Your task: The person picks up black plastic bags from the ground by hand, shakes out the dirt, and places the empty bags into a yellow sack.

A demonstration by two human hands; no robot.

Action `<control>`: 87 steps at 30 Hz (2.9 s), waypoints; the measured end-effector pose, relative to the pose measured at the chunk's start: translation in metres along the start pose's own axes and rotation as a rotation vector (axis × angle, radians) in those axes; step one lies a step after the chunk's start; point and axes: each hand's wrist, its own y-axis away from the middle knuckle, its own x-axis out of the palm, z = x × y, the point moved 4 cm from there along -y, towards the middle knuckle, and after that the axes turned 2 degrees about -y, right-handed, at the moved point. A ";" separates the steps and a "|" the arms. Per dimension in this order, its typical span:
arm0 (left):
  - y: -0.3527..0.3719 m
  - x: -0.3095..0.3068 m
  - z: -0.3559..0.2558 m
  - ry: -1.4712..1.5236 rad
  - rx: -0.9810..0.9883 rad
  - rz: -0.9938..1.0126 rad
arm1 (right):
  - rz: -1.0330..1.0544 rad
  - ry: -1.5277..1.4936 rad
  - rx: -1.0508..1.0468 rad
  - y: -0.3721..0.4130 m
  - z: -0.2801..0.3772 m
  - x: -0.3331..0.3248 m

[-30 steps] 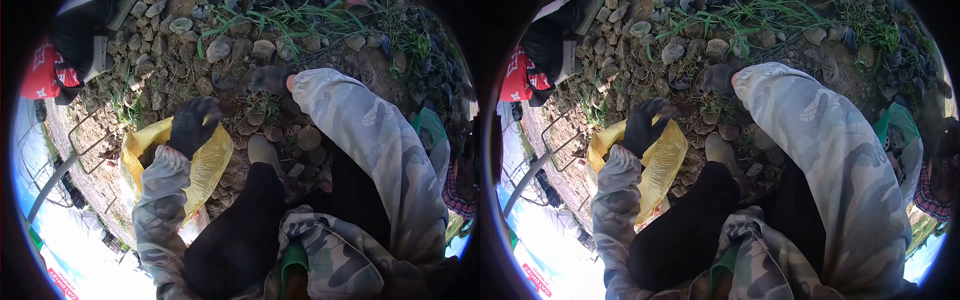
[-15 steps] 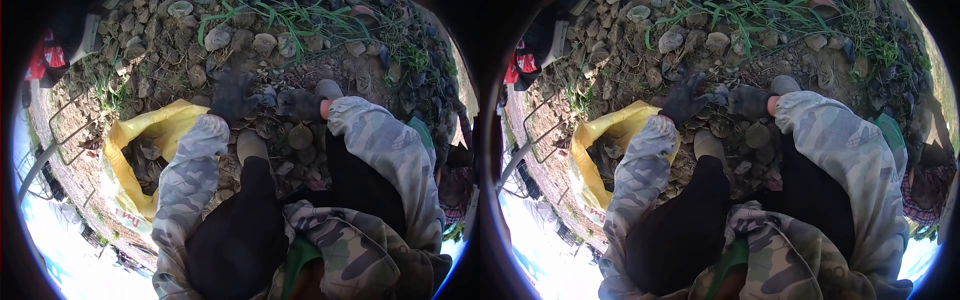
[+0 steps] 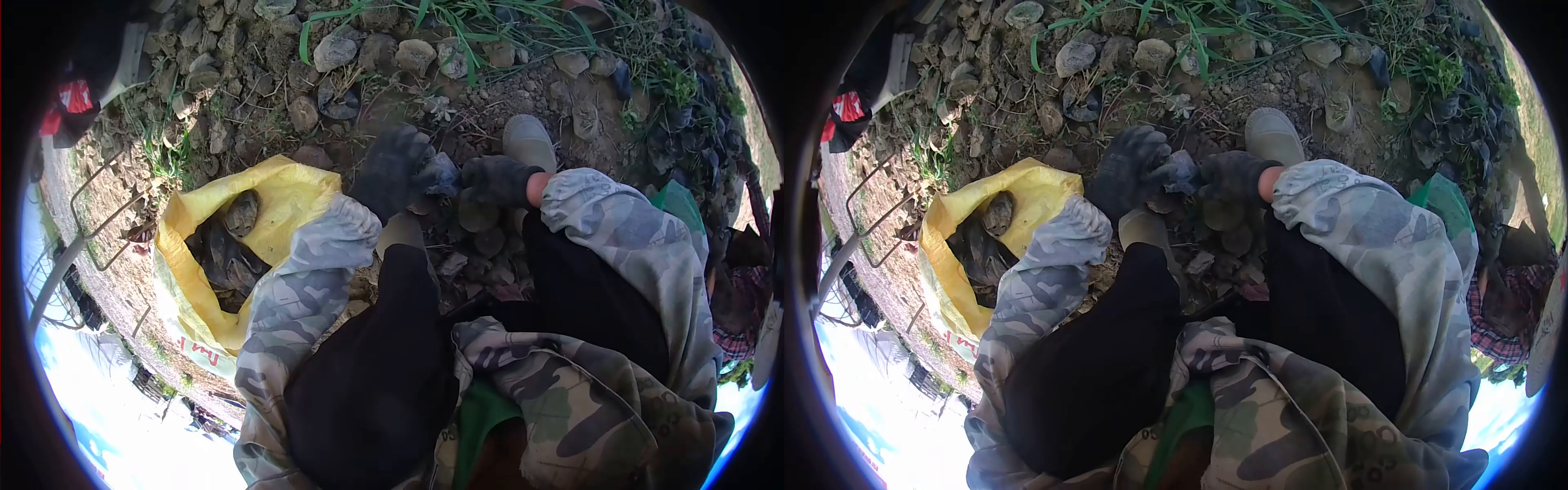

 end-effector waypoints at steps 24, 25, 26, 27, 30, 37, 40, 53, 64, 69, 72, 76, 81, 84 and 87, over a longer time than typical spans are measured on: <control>-0.027 0.021 -0.023 -0.329 0.174 0.570 | 0.017 0.099 -0.044 -0.036 -0.051 0.077; -0.029 0.014 -0.024 -0.285 0.199 0.402 | 0.013 0.102 -0.044 -0.035 -0.050 0.075; -0.031 0.015 -0.023 -0.285 0.201 0.405 | 0.011 0.109 -0.044 -0.036 -0.048 0.074; -0.032 0.017 -0.019 -0.229 0.116 0.472 | 0.010 0.114 -0.045 -0.035 -0.047 0.072; -0.030 0.023 -0.008 -0.090 0.003 0.481 | 0.008 0.127 -0.026 -0.035 -0.060 0.078; -0.022 0.023 0.018 0.026 -0.194 0.429 | 0.044 0.125 -0.018 -0.026 -0.035 0.057; -0.023 0.021 0.020 -0.002 -0.212 0.506 | -0.020 0.074 0.075 -0.016 -0.032 0.053; -0.026 -0.034 0.030 -0.171 -0.092 -0.001 | -0.136 -0.007 0.068 -0.024 -0.034 0.040; -0.021 -0.071 0.086 -0.296 -0.436 -0.100 | 0.079 -0.907 0.313 -0.016 0.014 -0.026; -0.016 -0.080 0.104 -0.351 -0.503 -0.086 | -0.016 -1.108 -0.029 -0.024 0.024 -0.042; -0.015 -0.079 0.113 -0.326 -0.585 -0.077 | 0.015 -1.213 0.005 -0.029 0.031 -0.050; 0.000 -0.080 0.135 -0.390 -0.715 -0.071 | -0.030 -1.078 0.104 -0.017 0.044 -0.057; 0.048 -0.115 0.175 -0.374 -0.916 -0.186 | -0.089 -1.363 0.442 -0.002 -0.004 -0.032; 0.036 -0.122 0.161 -0.251 -0.949 -0.224 | -0.097 -1.398 0.503 -0.008 -0.010 -0.029; 0.008 -0.118 0.120 -0.091 -0.661 -0.393 | 0.042 -1.007 0.402 -0.013 0.020 -0.045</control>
